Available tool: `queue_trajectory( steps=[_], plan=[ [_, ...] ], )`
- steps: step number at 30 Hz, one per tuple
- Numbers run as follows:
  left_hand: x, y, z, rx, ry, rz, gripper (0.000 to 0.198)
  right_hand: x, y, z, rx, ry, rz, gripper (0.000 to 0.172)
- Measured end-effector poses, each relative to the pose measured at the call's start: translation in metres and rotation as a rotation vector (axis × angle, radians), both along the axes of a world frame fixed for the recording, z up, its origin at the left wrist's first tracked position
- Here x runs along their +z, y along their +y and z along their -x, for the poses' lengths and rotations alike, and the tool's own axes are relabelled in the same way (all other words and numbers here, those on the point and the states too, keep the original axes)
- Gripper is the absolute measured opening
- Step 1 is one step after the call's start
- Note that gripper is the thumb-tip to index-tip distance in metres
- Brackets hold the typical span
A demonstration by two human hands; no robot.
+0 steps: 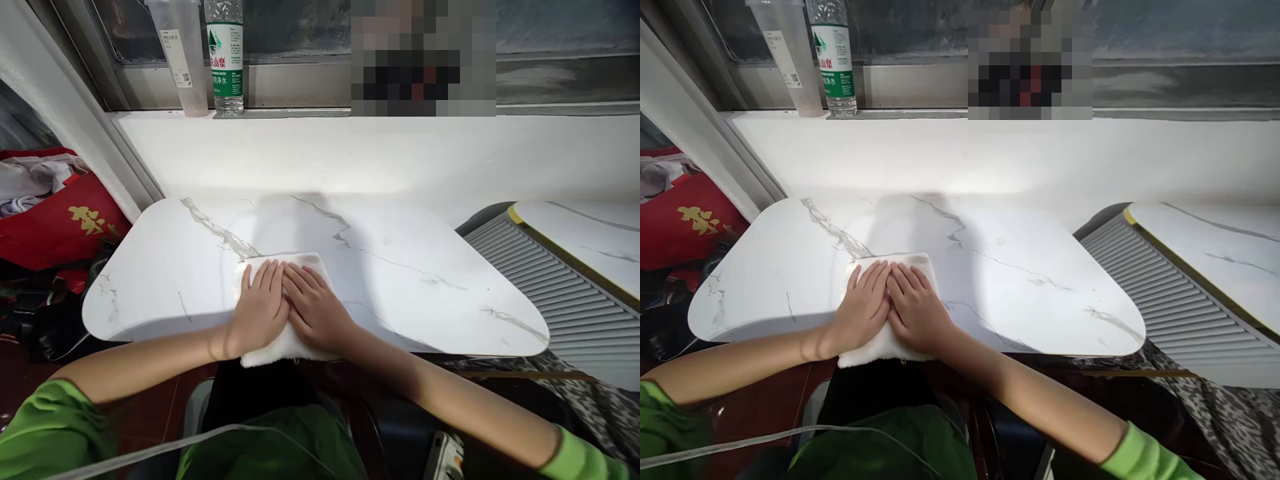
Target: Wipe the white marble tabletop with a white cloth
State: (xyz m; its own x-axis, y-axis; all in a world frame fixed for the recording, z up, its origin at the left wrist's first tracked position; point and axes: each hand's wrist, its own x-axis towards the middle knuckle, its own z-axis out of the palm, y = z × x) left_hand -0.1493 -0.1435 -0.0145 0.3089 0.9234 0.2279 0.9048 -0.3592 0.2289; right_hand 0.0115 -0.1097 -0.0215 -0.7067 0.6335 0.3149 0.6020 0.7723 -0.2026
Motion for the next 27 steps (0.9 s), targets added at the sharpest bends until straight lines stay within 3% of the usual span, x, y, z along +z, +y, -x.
queue_trajectory(
  steps=[3, 6, 14, 18, 22, 27],
  plan=[
    [-0.001, -0.002, -0.004, -0.012, -0.004, 0.008, 0.057, 0.003, -0.002, -0.005, 0.017, 0.022, 0.016, 0.057],
    [0.001, 0.023, -0.005, 0.015, -0.005, 0.038, 0.056, 0.005, 0.026, -0.003, 0.034, 0.031, 0.029, 0.056],
    [0.01, 0.164, 0.002, 0.062, -0.074, 0.094, 0.048, 0.004, 0.161, 0.021, -0.098, 0.023, 0.05, 0.051],
    [0.012, 0.211, 0.004, 0.105, -0.102, 0.096, 0.045, 0.004, 0.204, 0.03, -0.189, 0.056, 0.075, 0.052],
    [0.009, 0.222, 0.005, 0.106, -0.094, 0.09, 0.045, 0.0, 0.213, 0.03, -0.188, 0.091, 0.053, 0.05],
    [0.011, 0.198, 0.0, 0.082, -0.079, 0.109, 0.049, -0.004, 0.188, 0.021, -0.179, 0.107, 0.023, 0.048]
  ],
)
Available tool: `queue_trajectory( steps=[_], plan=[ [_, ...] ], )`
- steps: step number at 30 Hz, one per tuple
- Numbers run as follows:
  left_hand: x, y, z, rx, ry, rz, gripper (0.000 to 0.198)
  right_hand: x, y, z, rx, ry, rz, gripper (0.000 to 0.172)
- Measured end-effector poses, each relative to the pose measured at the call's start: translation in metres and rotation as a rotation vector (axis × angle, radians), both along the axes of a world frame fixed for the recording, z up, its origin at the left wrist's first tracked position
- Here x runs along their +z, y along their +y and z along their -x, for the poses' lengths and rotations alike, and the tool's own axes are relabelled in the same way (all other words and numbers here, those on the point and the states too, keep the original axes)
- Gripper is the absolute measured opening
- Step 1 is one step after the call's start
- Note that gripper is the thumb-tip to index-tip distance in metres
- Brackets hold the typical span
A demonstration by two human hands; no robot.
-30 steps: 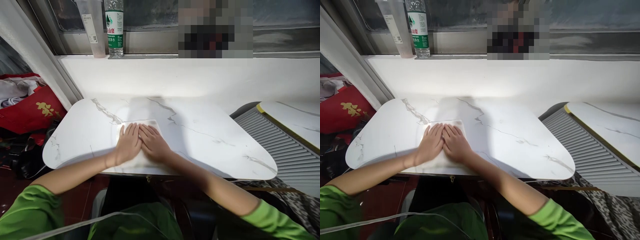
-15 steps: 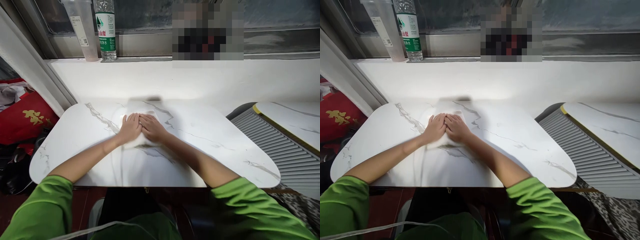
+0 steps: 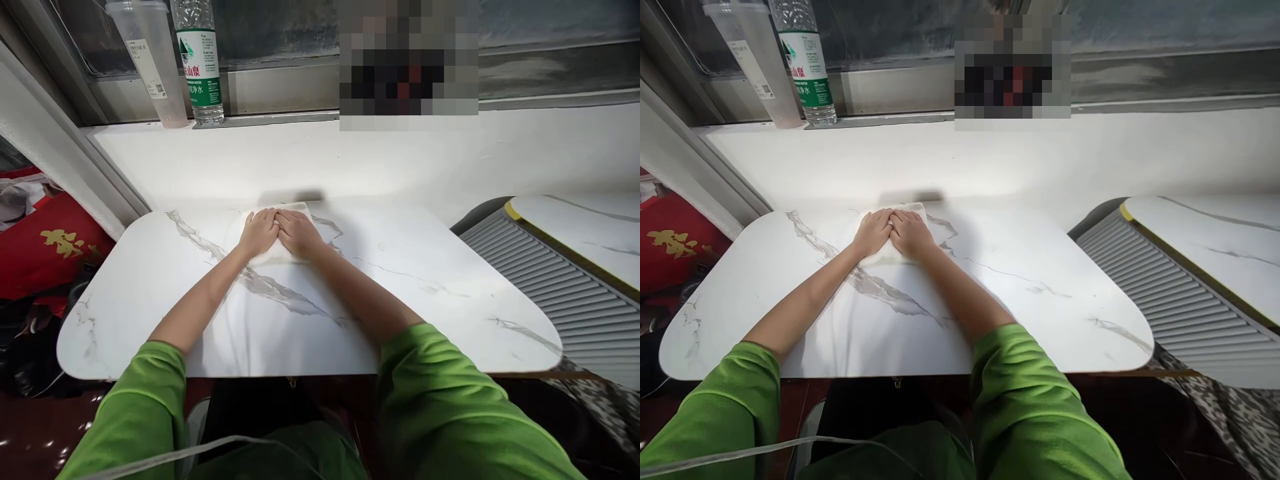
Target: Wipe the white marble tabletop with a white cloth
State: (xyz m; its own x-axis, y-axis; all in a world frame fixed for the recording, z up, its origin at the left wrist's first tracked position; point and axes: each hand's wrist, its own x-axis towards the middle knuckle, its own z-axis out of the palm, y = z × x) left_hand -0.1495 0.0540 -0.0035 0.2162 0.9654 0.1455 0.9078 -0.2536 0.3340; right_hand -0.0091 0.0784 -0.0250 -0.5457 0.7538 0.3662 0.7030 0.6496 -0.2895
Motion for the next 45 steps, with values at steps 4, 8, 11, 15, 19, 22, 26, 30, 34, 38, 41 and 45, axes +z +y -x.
queue_trajectory(
  steps=[4, 8, 11, 15, 19, 22, 26, 30, 34, 38, 41, 45],
  plan=[
    [0.0, -0.05, -0.011, -0.055, 0.046, -0.011, 0.051, 0.001, -0.05, -0.018, 0.024, -0.049, -0.03, 0.049],
    [-0.005, -0.112, -0.026, -0.129, 0.086, -0.047, 0.052, -0.001, -0.117, -0.044, 0.039, -0.097, -0.072, 0.052],
    [-0.006, -0.151, -0.039, -0.143, 0.111, -0.045, 0.054, -0.002, -0.159, -0.06, 0.059, -0.108, -0.1, 0.053],
    [-0.004, -0.173, -0.049, -0.179, 0.119, -0.028, 0.054, -0.002, -0.184, -0.07, 0.061, -0.09, -0.099, 0.053],
    [-0.004, -0.162, -0.051, -0.15, 0.105, -0.009, 0.054, 0.0, -0.168, -0.071, 0.099, -0.066, -0.076, 0.052],
    [-0.003, -0.138, -0.051, -0.116, 0.101, 0.018, 0.054, 0.001, -0.139, -0.07, 0.127, -0.045, -0.049, 0.051],
    [0.0, -0.092, -0.049, -0.131, 0.101, 0.024, 0.052, 0.002, -0.089, -0.066, 0.108, -0.02, -0.009, 0.051],
    [0.0, -0.04, -0.046, -0.126, 0.116, -0.002, 0.051, -0.001, -0.037, -0.062, 0.096, -0.01, -0.001, 0.05],
    [-0.003, 0.01, -0.044, -0.142, 0.114, -0.018, 0.051, -0.005, 0.008, -0.055, -0.003, -0.01, 0.0, 0.049],
    [-0.004, 0.042, -0.045, -0.125, 0.091, 0.009, 0.051, -0.006, 0.035, -0.051, -0.068, 0.018, 0.005, 0.048],
    [-0.003, 0.047, -0.047, -0.105, 0.081, 0.01, 0.051, -0.007, 0.042, -0.05, -0.085, 0.013, 0.008, 0.048],
    [0.0, 0.034, -0.05, -0.105, 0.091, 0.008, 0.051, -0.008, 0.035, -0.055, -0.074, -0.02, -0.004, 0.048]
  ],
)
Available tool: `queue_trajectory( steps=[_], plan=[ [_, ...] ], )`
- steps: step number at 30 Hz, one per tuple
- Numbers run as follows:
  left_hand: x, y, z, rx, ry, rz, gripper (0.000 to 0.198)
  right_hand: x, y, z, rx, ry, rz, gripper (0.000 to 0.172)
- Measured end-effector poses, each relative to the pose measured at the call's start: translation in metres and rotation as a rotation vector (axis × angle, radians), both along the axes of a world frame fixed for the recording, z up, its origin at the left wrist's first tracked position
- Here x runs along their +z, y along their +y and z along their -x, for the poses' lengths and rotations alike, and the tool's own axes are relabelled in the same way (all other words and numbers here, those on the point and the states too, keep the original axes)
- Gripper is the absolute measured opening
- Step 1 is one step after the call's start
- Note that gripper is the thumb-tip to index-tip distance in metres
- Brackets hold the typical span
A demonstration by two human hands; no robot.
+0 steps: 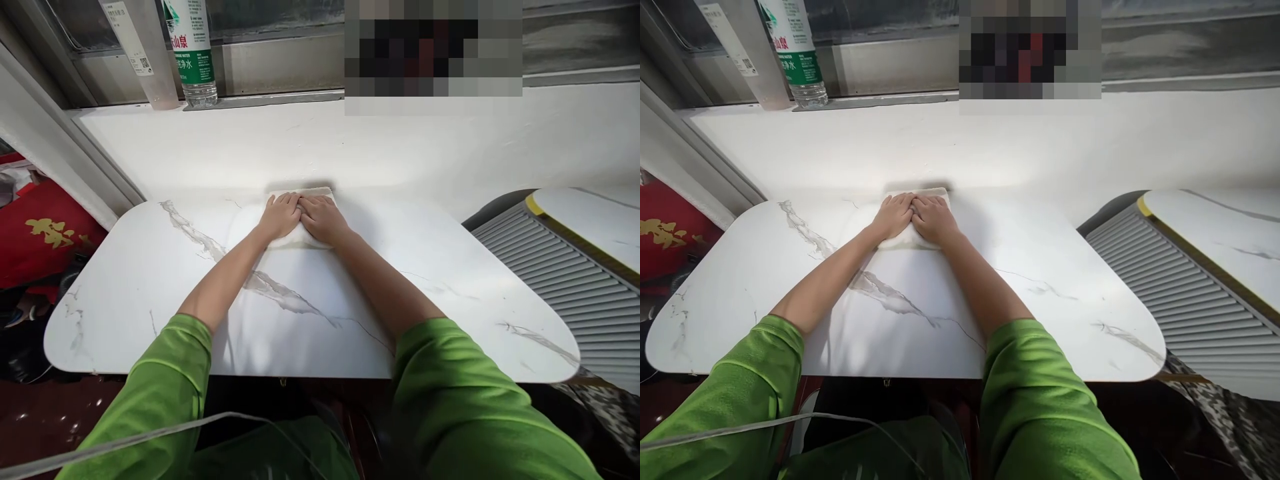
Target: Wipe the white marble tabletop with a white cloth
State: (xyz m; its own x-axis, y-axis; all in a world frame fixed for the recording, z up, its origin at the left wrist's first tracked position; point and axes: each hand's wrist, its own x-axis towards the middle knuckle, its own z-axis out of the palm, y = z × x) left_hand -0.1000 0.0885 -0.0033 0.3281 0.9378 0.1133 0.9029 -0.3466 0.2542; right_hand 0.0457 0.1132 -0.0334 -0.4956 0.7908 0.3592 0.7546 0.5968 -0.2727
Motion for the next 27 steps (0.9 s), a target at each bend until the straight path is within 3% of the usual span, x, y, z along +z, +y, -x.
queue_trajectory(
  steps=[5, 12, 16, 20, 27],
  plan=[
    [0.001, -0.042, -0.013, 0.007, 0.023, -0.018, 0.051, 0.001, -0.039, -0.017, 0.053, -0.033, -0.023, 0.049],
    [-0.004, -0.148, -0.043, -0.01, 0.008, 0.051, 0.057, 0.007, -0.157, -0.056, 0.164, -0.05, -0.087, 0.052],
    [-0.003, -0.179, -0.053, -0.129, -0.005, 0.061, 0.059, 0.003, -0.193, -0.074, 0.163, -0.036, -0.163, 0.054],
    [0.0, -0.162, -0.06, -0.142, -0.023, 0.088, 0.058, 0.001, -0.173, -0.081, 0.125, -0.037, -0.123, 0.054],
    [-0.001, -0.057, -0.062, -0.069, -0.062, 0.074, 0.055, 0.005, -0.068, -0.066, 0.041, 0.004, -0.053, 0.05]
  ],
)
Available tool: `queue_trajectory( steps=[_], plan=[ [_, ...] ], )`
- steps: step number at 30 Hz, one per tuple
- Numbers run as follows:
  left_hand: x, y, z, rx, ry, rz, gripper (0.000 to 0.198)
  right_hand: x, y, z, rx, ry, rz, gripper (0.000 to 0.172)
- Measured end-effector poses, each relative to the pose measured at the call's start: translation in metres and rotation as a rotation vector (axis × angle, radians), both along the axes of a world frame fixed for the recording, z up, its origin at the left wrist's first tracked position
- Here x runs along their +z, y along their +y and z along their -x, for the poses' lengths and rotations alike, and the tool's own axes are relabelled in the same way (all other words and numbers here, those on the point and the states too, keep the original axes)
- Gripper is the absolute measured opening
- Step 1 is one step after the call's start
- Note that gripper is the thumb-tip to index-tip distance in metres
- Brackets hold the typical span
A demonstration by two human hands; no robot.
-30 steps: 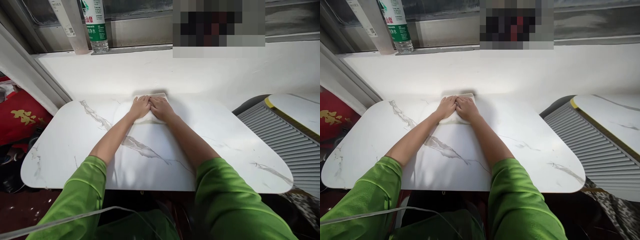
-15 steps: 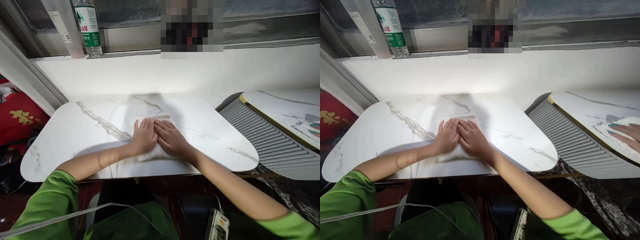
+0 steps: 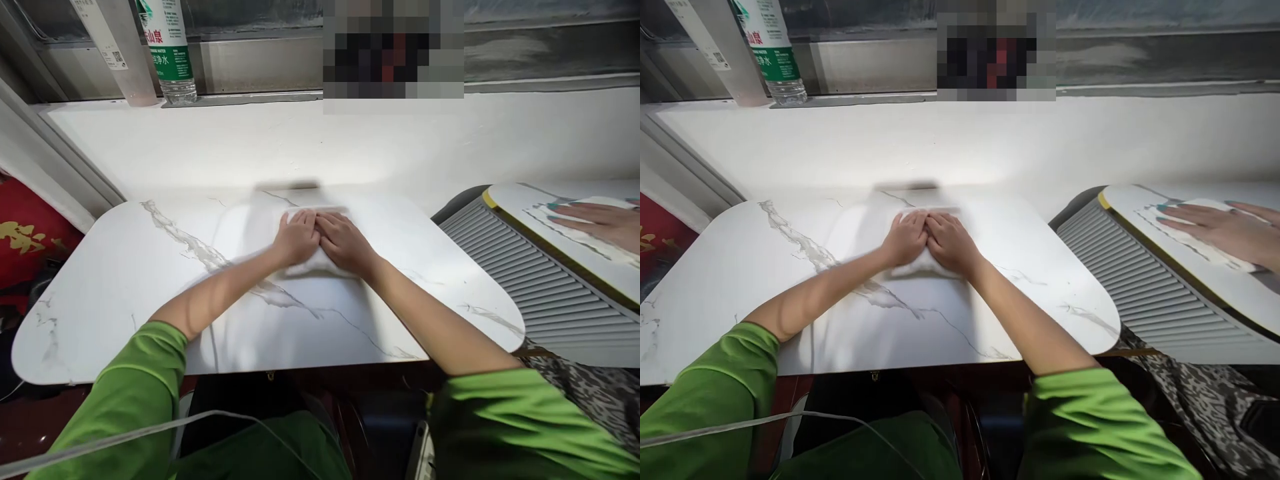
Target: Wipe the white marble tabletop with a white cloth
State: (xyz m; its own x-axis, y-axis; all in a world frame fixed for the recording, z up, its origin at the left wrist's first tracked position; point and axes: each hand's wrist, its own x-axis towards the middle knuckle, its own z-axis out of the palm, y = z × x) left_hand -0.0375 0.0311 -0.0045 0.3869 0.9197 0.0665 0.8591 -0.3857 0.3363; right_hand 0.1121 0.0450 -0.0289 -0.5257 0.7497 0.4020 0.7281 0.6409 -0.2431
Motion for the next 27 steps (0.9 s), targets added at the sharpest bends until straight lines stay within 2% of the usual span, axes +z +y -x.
queue_trajectory(
  steps=[3, 6, 9, 12, 15, 17, 23, 25, 27],
  plan=[
    [-0.002, 0.039, 0.004, 0.025, -0.037, -0.042, 0.051, -0.001, 0.041, 0.009, -0.055, 0.009, 0.019, 0.05],
    [-0.003, 0.059, 0.006, 0.069, -0.06, -0.058, 0.05, -0.004, 0.067, 0.014, -0.067, 0.024, 0.025, 0.048],
    [-0.004, 0.063, 0.006, 0.082, -0.052, -0.061, 0.051, -0.006, 0.071, 0.013, -0.078, 0.008, 0.02, 0.049],
    [-0.005, 0.054, 0.004, 0.068, -0.017, -0.056, 0.053, -0.008, 0.058, 0.008, -0.083, -0.037, 0.017, 0.051],
    [-0.004, 0.033, -0.002, 0.045, 0.012, -0.034, 0.054, -0.007, 0.034, -0.002, -0.057, -0.064, -0.005, 0.052],
    [-0.003, 0.009, -0.008, 0.039, 0.023, -0.023, 0.055, -0.007, 0.012, -0.012, -0.022, -0.088, -0.021, 0.052],
    [-0.002, -0.081, -0.026, -0.053, 0.045, -0.019, 0.059, -0.006, -0.081, -0.046, 0.054, -0.136, -0.069, 0.057],
    [-0.002, -0.104, -0.03, -0.108, 0.038, -0.024, 0.06, -0.005, -0.111, -0.053, 0.044, -0.117, -0.09, 0.057],
    [-0.003, -0.118, -0.034, -0.151, 0.033, -0.027, 0.061, -0.003, -0.131, -0.059, 0.029, -0.097, -0.096, 0.056]
  ],
)
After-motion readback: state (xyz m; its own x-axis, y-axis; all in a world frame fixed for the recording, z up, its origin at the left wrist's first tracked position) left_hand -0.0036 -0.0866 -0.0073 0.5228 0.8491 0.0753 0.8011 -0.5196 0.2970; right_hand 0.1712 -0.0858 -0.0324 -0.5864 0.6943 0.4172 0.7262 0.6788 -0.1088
